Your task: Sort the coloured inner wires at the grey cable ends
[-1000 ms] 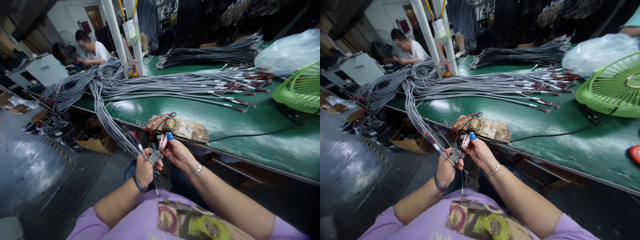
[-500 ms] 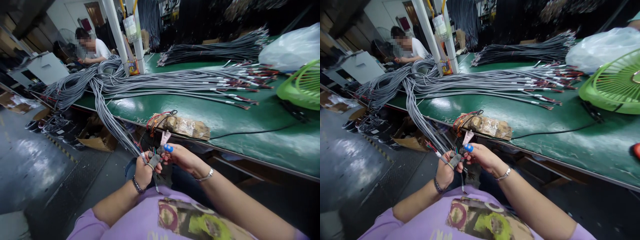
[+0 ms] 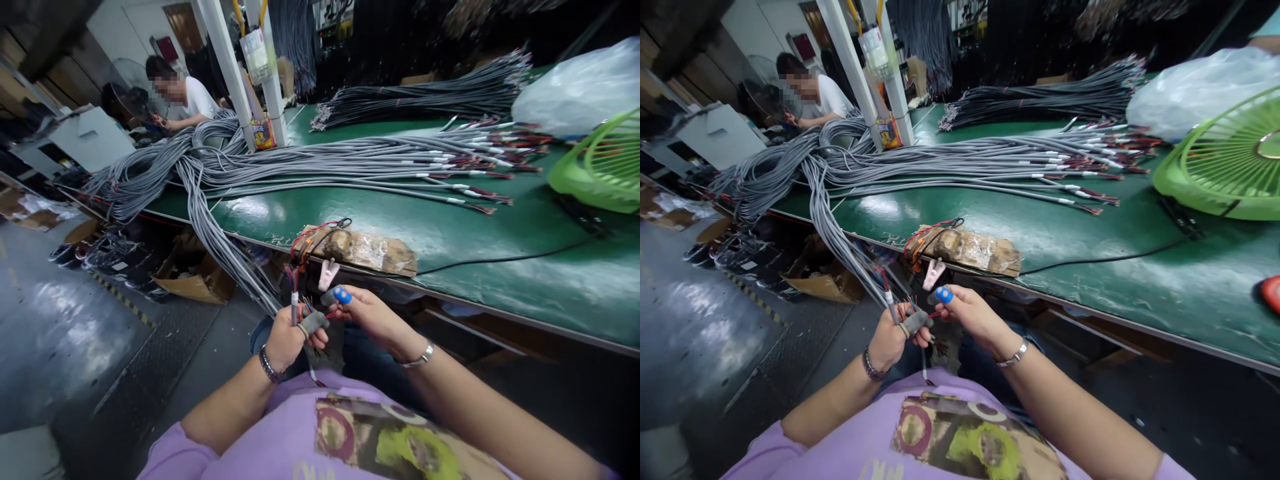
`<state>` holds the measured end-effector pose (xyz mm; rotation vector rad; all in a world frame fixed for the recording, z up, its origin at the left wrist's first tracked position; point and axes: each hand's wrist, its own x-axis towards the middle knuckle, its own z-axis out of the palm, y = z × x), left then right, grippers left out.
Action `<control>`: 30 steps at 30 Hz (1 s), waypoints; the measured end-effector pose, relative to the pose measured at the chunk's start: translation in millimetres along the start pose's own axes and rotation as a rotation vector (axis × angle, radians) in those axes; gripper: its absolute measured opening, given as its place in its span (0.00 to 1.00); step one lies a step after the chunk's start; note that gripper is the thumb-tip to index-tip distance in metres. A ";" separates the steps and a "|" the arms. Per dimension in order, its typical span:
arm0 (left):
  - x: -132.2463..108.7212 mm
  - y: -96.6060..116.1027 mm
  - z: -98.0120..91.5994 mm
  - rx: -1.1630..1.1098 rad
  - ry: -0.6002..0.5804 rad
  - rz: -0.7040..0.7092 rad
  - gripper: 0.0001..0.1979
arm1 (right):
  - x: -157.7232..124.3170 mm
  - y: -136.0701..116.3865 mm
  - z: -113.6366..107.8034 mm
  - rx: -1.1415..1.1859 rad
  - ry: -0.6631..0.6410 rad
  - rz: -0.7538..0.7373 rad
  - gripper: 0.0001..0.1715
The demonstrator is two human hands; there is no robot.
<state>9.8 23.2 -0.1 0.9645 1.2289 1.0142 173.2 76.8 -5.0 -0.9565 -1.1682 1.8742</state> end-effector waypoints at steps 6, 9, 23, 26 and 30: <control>-0.7 -3.2 2.4 -0.031 0.048 0.043 0.19 | -6.8 6.3 6.5 0.070 -0.004 -0.017 0.21; -2.9 -2.2 2.9 0.023 -0.023 0.039 0.19 | -5.3 1.7 13.1 -0.012 0.005 -0.082 0.22; -0.8 5.0 7.7 -0.243 0.161 0.189 0.18 | 12.1 10.1 -5.3 0.285 0.137 -0.003 0.22; 0.4 8.9 11.7 -0.247 0.142 0.188 0.18 | 21.1 4.5 -4.4 0.383 0.112 0.077 0.21; 3.9 10.2 16.1 -0.235 0.140 0.178 0.19 | 28.9 -6.5 3.9 0.430 0.009 0.084 0.21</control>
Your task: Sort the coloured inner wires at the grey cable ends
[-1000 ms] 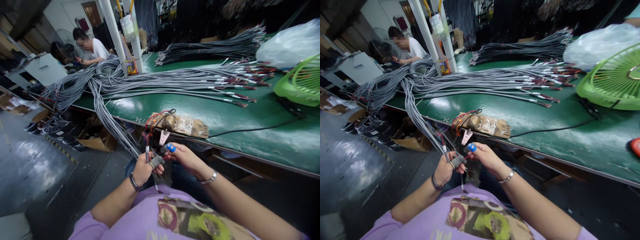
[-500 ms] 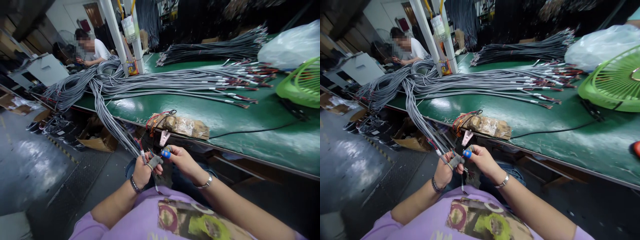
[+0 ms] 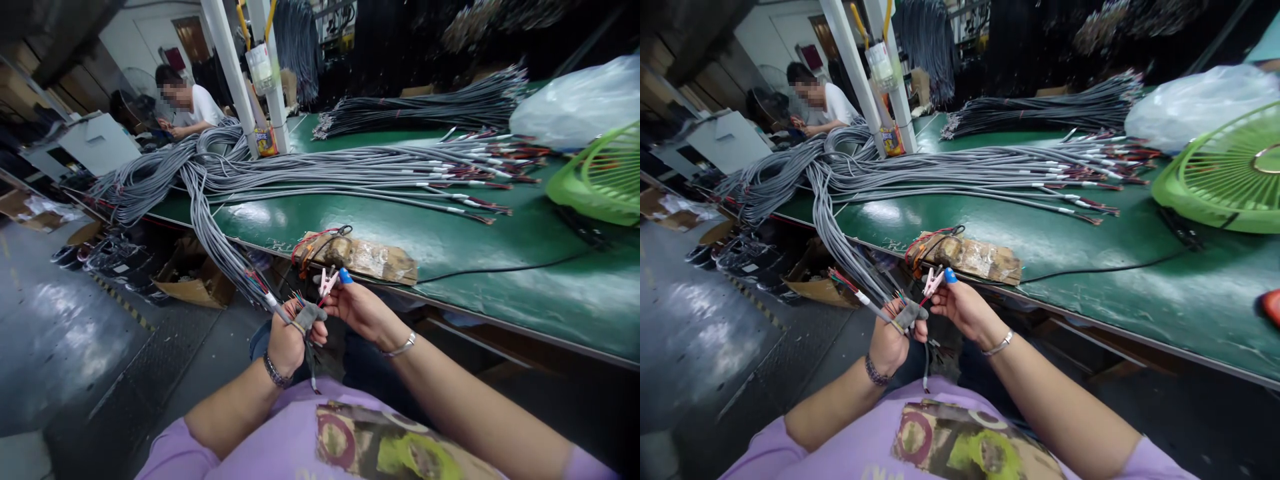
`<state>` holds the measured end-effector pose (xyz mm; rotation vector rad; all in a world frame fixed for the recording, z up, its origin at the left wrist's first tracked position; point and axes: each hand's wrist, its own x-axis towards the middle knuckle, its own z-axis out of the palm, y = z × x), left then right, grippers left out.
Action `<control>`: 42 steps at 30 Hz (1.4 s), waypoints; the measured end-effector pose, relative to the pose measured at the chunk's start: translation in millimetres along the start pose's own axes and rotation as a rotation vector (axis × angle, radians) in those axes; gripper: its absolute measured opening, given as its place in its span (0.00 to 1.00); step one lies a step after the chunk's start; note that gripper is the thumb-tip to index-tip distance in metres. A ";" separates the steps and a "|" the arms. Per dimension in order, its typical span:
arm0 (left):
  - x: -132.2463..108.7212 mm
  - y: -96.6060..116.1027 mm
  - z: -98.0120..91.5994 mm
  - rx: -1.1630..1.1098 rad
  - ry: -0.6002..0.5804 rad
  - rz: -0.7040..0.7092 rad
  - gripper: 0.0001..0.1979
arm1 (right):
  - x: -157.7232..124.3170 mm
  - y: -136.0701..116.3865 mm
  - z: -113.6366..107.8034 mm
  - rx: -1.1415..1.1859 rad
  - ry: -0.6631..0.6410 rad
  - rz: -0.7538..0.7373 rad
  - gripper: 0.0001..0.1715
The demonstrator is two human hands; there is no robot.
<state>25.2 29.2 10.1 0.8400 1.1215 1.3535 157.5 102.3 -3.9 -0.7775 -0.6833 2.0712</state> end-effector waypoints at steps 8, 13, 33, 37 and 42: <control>5.1 -0.9 3.9 -0.017 0.021 -0.028 0.17 | 3.4 -1.9 9.4 0.036 -0.027 -0.043 0.22; 6.2 -4.1 3.2 -0.002 0.027 -0.039 0.16 | 11.4 4.9 11.7 0.110 0.060 -0.077 0.20; -6.6 -14.3 -13.1 0.092 -0.075 0.009 0.18 | -33.1 21.7 7.8 -0.130 -0.214 -0.098 0.15; -9.9 -7.6 -10.7 0.222 -0.163 -0.062 0.20 | -37.3 15.6 15.1 -0.289 -0.184 -0.147 0.17; -10.0 -7.2 -11.6 0.221 -0.139 -0.062 0.21 | -37.6 13.8 13.4 -0.357 -0.062 -0.197 0.19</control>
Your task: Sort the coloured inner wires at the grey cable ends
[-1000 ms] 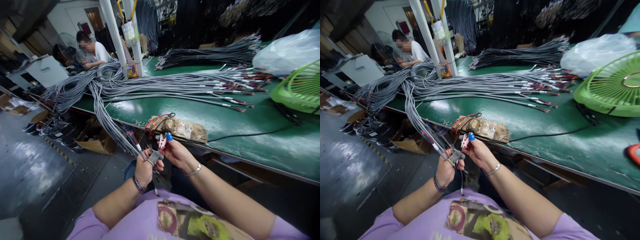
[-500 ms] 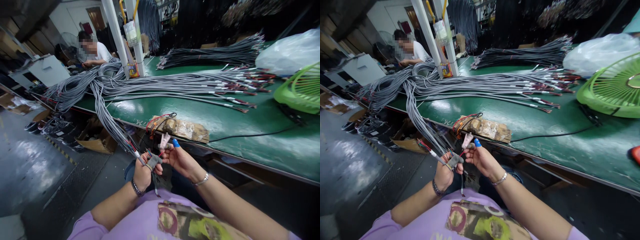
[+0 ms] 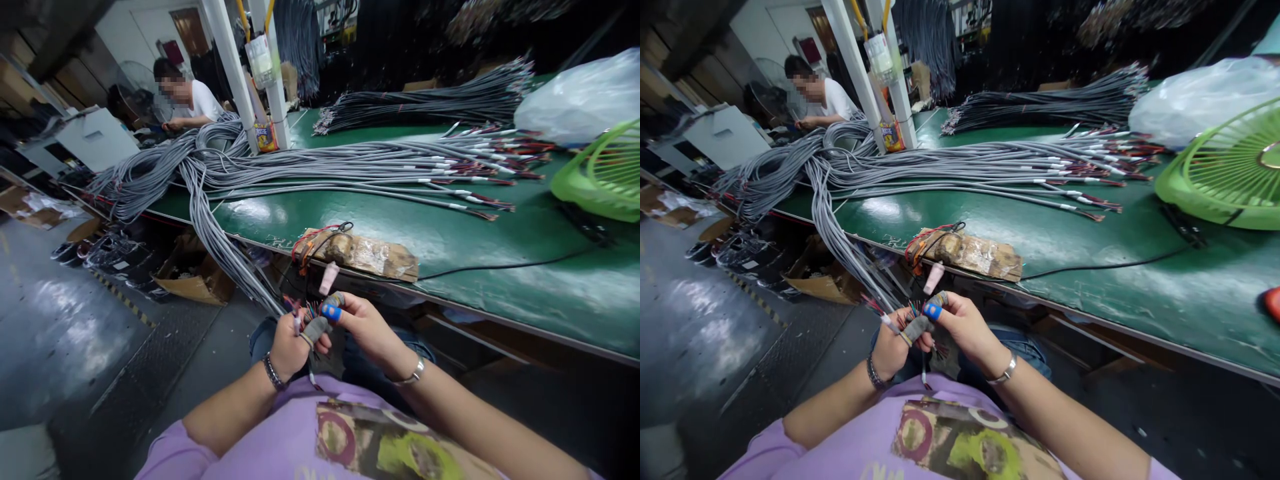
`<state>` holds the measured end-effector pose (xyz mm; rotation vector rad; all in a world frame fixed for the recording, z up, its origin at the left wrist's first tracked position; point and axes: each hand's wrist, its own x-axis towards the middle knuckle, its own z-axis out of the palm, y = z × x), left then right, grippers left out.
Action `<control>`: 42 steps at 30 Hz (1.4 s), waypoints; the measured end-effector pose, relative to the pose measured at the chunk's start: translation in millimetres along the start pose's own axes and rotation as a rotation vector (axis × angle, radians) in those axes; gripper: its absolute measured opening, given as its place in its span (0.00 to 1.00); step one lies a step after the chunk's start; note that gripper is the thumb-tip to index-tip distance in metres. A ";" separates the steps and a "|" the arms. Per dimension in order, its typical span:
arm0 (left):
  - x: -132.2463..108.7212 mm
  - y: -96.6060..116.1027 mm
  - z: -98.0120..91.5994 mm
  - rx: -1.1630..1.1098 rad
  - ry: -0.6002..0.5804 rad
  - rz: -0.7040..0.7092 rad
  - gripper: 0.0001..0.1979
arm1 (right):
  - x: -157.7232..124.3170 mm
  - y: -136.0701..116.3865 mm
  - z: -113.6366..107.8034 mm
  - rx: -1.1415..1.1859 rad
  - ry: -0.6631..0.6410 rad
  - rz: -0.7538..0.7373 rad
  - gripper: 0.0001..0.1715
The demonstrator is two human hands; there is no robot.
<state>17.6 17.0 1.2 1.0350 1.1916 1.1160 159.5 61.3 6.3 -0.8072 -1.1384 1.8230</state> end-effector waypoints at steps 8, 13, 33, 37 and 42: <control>7.1 -0.9 -1.9 -0.219 0.134 0.065 0.17 | 6.3 15.6 -11.1 0.041 0.102 -0.003 0.19; 7.3 6.7 1.2 -0.261 0.074 0.054 0.19 | 26.8 15.9 -18.4 0.276 0.118 0.127 0.25; 17.6 5.9 7.2 -0.185 0.021 -0.027 0.19 | 50.2 3.3 -0.6 0.490 0.142 0.120 0.24; 18.3 5.1 8.0 -0.171 0.033 -0.043 0.20 | 49.5 2.9 0.9 0.477 0.113 0.132 0.26; 11.5 2.6 2.8 -0.187 0.045 -0.011 0.19 | 39.9 7.7 -5.3 0.465 0.054 0.140 0.30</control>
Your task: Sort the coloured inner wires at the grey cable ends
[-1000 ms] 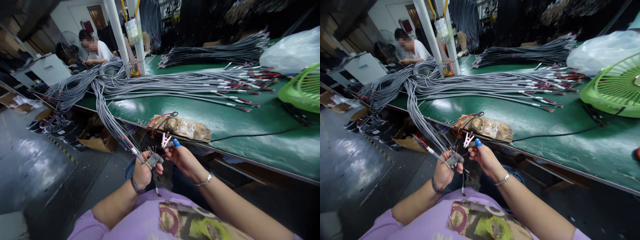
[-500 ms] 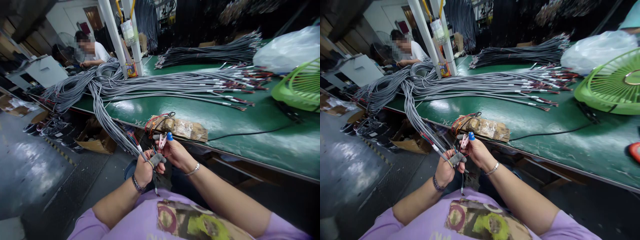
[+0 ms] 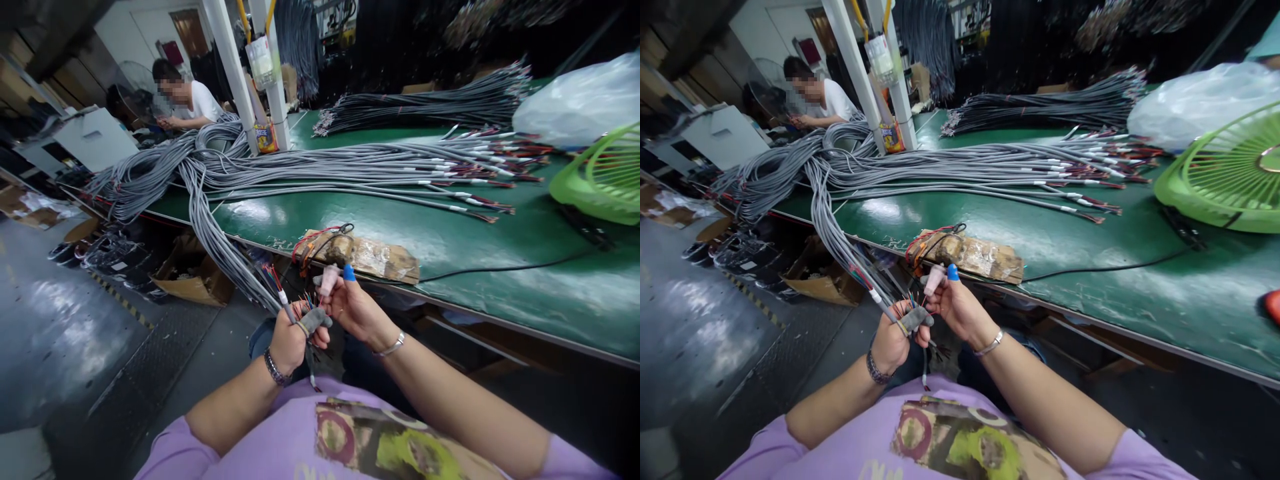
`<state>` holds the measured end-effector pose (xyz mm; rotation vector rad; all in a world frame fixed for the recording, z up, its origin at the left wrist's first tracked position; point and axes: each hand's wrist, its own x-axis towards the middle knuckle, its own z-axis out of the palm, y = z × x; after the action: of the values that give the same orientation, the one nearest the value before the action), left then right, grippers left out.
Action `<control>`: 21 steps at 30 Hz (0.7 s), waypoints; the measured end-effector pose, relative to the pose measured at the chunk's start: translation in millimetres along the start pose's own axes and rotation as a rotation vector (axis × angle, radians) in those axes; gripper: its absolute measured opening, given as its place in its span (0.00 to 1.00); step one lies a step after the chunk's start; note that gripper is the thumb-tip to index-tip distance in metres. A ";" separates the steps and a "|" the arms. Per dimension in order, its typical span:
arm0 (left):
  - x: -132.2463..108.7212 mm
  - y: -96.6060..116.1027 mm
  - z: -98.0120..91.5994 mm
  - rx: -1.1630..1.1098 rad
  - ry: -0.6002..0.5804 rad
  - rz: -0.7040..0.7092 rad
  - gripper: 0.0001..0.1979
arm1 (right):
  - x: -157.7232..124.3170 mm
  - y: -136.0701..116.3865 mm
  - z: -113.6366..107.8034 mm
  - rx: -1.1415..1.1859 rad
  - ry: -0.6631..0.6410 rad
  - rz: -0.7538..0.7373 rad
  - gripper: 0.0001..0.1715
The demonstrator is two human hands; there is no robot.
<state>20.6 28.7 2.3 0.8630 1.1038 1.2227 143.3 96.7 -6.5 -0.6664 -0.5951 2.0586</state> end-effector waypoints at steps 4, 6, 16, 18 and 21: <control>-6.0 -3.7 -6.9 0.022 0.018 0.030 0.19 | -19.1 3.8 -11.3 -0.187 -0.046 -0.014 0.31; -7.0 -5.4 -8.6 0.046 0.020 0.041 0.19 | -29.1 4.1 -10.7 -0.369 -0.054 -0.102 0.25; -6.9 -3.7 -7.0 0.074 0.058 0.053 0.19 | -25.0 9.1 -5.2 -0.541 0.029 -0.162 0.24; -6.1 -0.9 -5.8 0.039 0.114 0.079 0.19 | -17.7 12.0 -12.1 -0.412 0.117 -0.119 0.25; -3.3 3.8 -0.7 -0.012 0.184 0.105 0.19 | -8.5 8.5 -14.7 -0.215 0.110 -0.025 0.29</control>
<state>18.8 26.0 6.3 0.8205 1.2089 1.4170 151.9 87.6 -20.7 -0.8862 -0.7638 1.9374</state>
